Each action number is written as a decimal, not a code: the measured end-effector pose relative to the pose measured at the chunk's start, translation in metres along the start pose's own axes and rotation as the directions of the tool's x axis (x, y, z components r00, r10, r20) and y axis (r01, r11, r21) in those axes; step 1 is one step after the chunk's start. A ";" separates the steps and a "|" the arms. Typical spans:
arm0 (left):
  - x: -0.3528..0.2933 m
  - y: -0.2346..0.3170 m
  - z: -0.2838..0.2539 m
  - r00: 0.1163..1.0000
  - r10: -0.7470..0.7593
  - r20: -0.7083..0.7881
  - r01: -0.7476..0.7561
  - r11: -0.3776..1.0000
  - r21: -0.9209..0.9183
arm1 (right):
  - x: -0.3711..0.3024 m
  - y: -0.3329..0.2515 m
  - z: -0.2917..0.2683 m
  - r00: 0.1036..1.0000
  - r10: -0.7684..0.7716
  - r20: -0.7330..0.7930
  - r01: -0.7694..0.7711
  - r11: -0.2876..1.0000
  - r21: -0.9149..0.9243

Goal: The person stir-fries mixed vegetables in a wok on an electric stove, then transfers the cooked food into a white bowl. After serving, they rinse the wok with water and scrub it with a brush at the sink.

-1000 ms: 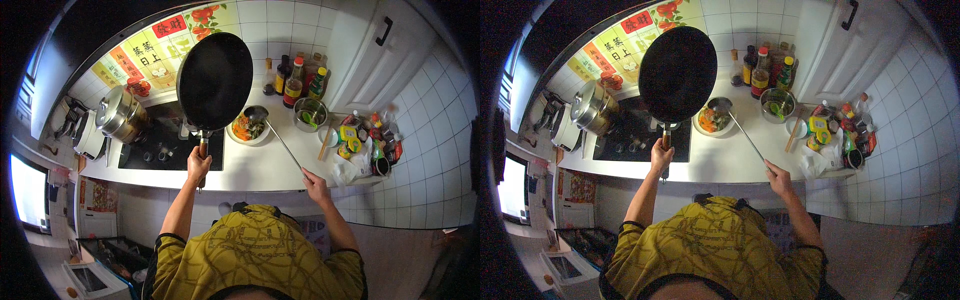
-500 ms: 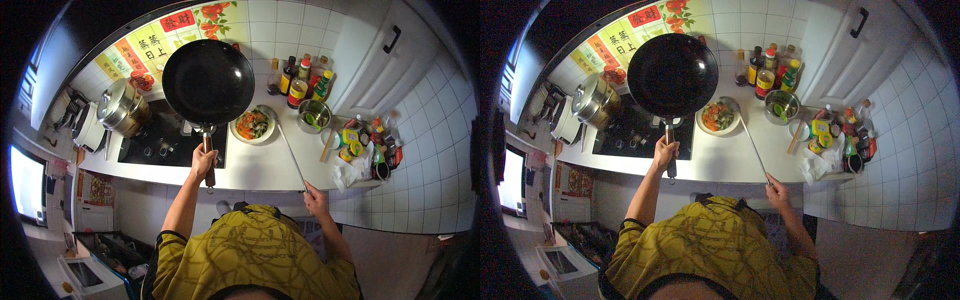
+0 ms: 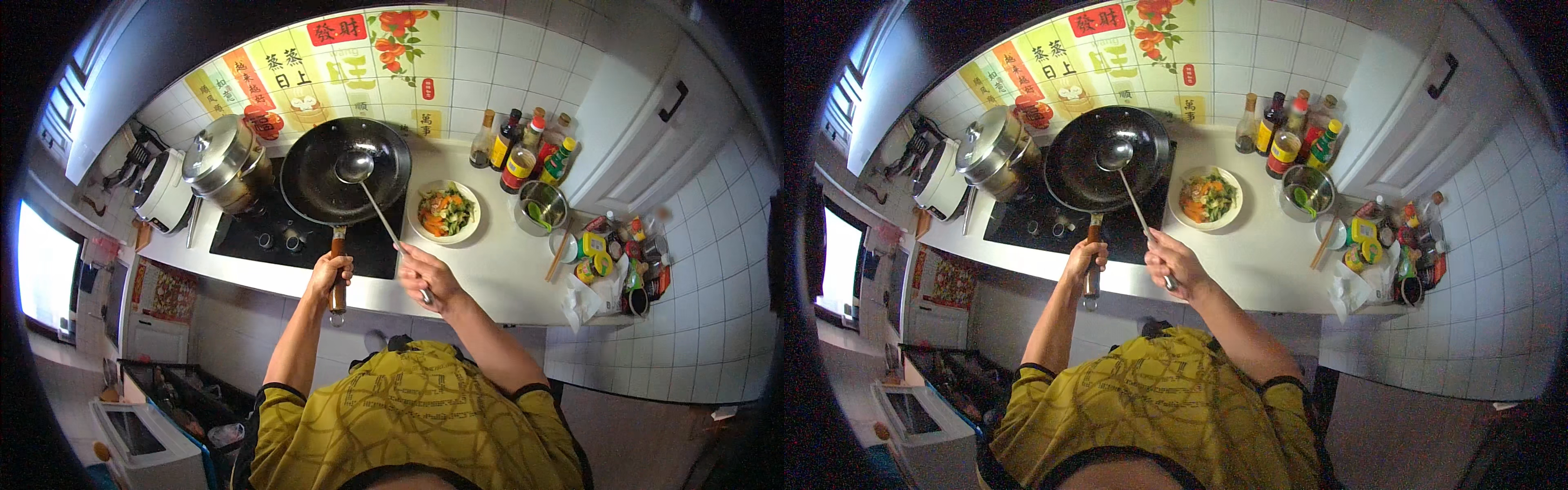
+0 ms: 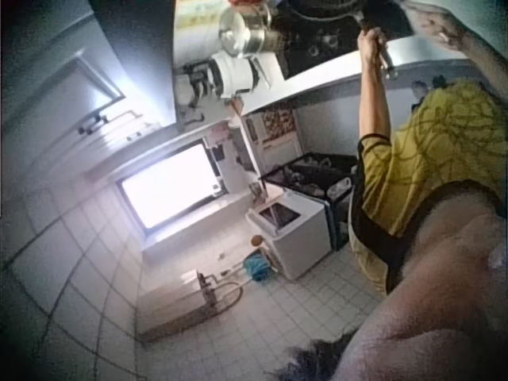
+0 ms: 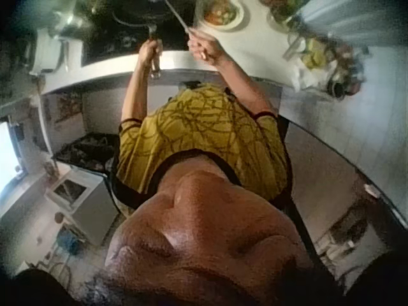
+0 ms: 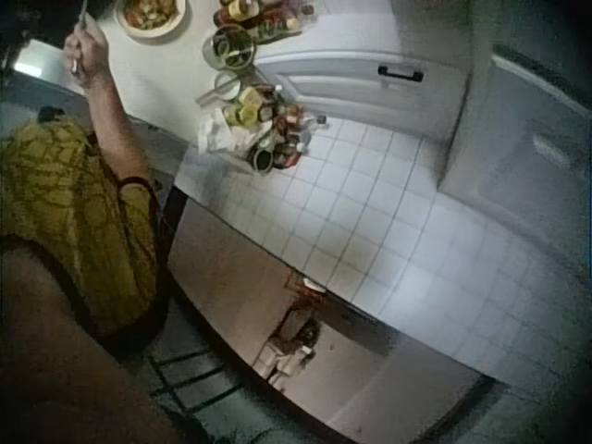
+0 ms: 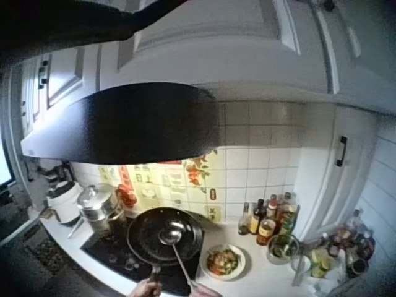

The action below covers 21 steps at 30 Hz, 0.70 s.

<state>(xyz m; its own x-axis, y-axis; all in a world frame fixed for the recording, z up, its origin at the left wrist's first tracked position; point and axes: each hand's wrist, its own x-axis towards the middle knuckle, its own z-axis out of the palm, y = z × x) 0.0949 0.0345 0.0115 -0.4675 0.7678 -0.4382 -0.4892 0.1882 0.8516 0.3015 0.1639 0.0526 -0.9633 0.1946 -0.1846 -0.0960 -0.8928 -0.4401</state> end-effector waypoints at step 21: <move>0.017 0.009 -0.060 0.986 -0.149 0.069 0.152 0.988 -0.041 | 0.066 0.019 -0.026 0.980 -0.114 -0.161 0.024 0.879 -0.475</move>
<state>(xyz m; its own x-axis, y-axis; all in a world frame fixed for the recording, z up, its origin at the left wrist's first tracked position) 0.0380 0.0127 -0.0056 -0.3375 0.7716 -0.5391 -0.5843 0.2773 0.7627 0.2427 0.1703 0.0086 -0.8930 0.3580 -0.2726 0.0116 -0.5873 -0.8093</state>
